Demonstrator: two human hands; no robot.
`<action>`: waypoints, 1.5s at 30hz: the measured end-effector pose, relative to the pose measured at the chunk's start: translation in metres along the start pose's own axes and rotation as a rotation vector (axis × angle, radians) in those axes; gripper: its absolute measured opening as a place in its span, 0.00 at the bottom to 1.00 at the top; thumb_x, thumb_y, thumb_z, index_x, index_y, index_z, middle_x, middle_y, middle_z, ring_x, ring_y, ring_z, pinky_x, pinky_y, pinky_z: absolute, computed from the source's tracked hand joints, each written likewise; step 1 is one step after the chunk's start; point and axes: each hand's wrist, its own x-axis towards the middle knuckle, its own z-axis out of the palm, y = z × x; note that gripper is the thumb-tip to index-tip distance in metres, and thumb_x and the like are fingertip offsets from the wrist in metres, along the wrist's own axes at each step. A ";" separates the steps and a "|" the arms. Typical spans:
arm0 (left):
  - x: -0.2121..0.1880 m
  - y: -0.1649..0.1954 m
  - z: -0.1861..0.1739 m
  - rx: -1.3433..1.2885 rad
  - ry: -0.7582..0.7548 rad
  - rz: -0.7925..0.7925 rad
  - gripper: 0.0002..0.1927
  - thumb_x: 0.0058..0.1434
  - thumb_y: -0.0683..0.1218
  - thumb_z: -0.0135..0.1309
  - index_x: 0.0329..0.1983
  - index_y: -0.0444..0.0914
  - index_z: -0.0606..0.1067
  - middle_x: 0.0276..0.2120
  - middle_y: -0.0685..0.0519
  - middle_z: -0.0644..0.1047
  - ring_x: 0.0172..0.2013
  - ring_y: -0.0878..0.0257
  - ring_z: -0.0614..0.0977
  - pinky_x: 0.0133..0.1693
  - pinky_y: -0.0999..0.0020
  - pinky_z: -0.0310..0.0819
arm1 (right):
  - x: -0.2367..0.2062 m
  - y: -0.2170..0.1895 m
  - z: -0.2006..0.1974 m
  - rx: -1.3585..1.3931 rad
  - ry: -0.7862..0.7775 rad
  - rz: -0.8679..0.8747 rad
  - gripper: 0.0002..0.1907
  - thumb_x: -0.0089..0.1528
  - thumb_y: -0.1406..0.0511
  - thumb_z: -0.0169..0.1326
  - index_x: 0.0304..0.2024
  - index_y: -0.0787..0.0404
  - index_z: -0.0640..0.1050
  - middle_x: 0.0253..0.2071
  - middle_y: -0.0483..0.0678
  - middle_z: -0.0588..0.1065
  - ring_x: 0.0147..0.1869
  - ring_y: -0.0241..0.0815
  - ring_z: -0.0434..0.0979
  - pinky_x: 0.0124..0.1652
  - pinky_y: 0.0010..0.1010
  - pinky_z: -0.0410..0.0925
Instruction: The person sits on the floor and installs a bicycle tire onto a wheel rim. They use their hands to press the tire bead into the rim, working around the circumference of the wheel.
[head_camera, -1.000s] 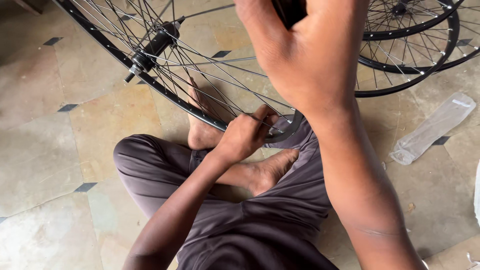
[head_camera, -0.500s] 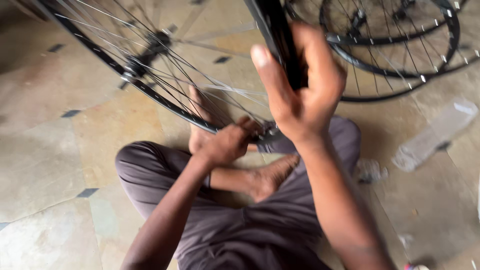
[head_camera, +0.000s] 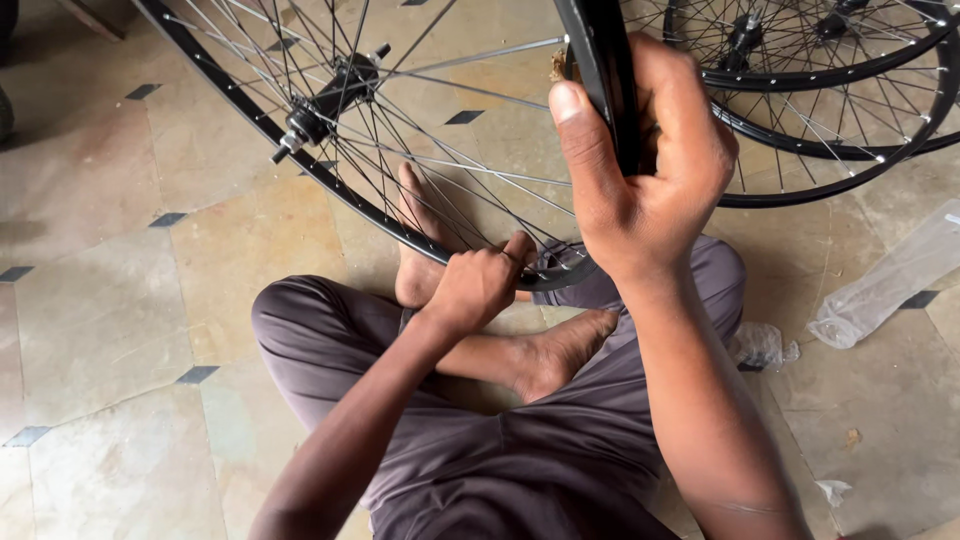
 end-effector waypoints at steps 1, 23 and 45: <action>-0.003 0.003 -0.002 -0.035 0.041 0.015 0.15 0.67 0.46 0.52 0.55 0.42 0.70 0.37 0.49 0.82 0.36 0.46 0.84 0.35 0.51 0.76 | 0.001 -0.001 -0.001 -0.005 0.004 -0.010 0.10 0.74 0.66 0.60 0.52 0.66 0.75 0.33 0.39 0.72 0.31 0.26 0.67 0.32 0.18 0.61; -0.013 0.047 -0.022 -0.431 0.222 0.148 0.07 0.69 0.43 0.50 0.47 0.35 0.70 0.38 0.42 0.81 0.37 0.41 0.82 0.36 0.49 0.75 | 0.007 -0.013 -0.020 -0.008 -0.043 -0.054 0.12 0.76 0.65 0.62 0.53 0.67 0.75 0.33 0.40 0.72 0.32 0.27 0.67 0.33 0.18 0.63; 0.004 0.072 -0.020 -0.339 0.226 -0.138 0.23 0.66 0.46 0.52 0.61 0.32 0.62 0.29 0.37 0.80 0.32 0.36 0.82 0.34 0.43 0.75 | 0.014 -0.021 -0.024 -0.005 -0.035 -0.146 0.13 0.73 0.64 0.63 0.54 0.63 0.76 0.31 0.42 0.75 0.30 0.27 0.73 0.31 0.19 0.66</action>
